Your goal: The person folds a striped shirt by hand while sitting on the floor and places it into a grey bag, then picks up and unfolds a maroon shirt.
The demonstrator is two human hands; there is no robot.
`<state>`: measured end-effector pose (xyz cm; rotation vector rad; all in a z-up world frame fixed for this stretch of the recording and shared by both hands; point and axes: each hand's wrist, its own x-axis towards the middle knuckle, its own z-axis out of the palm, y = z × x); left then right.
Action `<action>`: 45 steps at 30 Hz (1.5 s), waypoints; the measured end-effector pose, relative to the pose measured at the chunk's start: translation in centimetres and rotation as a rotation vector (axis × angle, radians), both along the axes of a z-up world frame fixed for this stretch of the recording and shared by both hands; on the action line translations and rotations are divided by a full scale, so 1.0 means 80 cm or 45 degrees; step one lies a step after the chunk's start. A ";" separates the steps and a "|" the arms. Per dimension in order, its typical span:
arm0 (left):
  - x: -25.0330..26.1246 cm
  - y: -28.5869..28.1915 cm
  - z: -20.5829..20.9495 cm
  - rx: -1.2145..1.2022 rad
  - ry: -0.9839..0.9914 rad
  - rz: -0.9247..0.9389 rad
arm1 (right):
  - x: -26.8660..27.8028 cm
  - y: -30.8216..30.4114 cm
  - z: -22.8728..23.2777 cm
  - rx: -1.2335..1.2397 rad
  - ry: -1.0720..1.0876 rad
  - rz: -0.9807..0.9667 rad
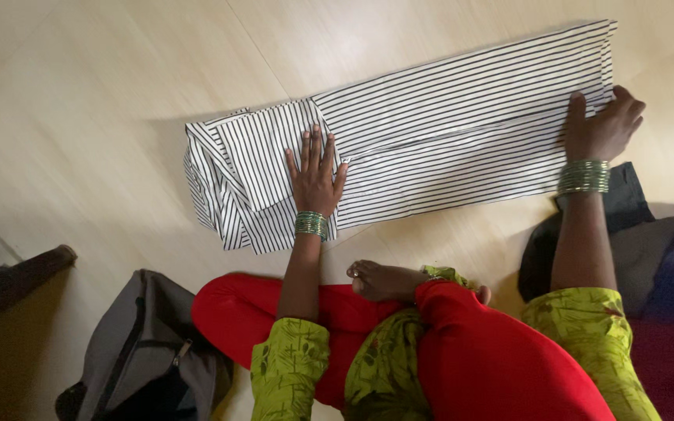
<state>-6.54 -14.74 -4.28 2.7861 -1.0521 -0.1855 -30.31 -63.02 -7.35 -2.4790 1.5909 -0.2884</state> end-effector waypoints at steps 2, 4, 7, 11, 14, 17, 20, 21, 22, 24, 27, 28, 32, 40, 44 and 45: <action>-0.001 -0.003 0.003 0.006 0.016 0.004 | -0.008 -0.015 0.005 0.107 -0.017 -0.078; -0.001 -0.002 0.004 -0.002 0.013 0.011 | -0.021 -0.033 0.019 0.566 0.008 -0.275; 0.000 -0.004 0.003 -0.022 0.018 0.008 | -0.034 -0.036 0.018 0.382 0.049 -0.073; -0.002 -0.003 0.000 0.002 -0.018 0.000 | -0.041 -0.011 0.013 0.129 0.090 -0.033; -0.002 -0.001 -0.003 -0.018 -0.027 -0.005 | -0.047 -0.007 0.006 0.072 0.099 -0.048; -0.001 -0.003 -0.003 -0.011 -0.041 0.008 | -0.054 -0.024 -0.004 0.054 0.073 0.031; -0.002 -0.001 -0.001 -0.026 -0.025 0.005 | -0.052 -0.030 -0.012 0.126 -0.007 0.106; -0.002 -0.002 0.000 -0.035 -0.028 0.004 | -0.047 -0.030 -0.015 0.128 -0.003 0.096; -0.001 -0.003 0.000 -0.044 -0.030 0.004 | -0.042 -0.029 -0.016 0.129 0.001 0.086; -0.002 -0.003 0.002 -0.029 -0.016 0.012 | -0.037 -0.022 -0.016 -0.004 -0.038 0.211; -0.002 -0.004 0.004 -0.027 -0.006 0.014 | -0.026 -0.014 -0.005 -0.134 -0.084 0.327; -0.001 -0.004 0.005 -0.040 -0.007 0.012 | -0.019 -0.009 0.002 -0.129 -0.088 0.321; -0.002 -0.004 0.006 -0.072 0.005 0.017 | 0.019 0.053 0.054 -0.395 -0.168 0.457; -0.002 -0.004 0.006 -0.024 0.013 0.028 | 0.141 0.318 0.129 0.111 0.029 0.983; 0.000 -0.004 0.007 -0.018 0.035 0.050 | 0.137 0.352 0.124 0.345 0.037 1.117; 0.000 -0.005 0.006 0.032 0.070 0.057 | 0.129 0.346 0.116 0.361 -0.004 1.150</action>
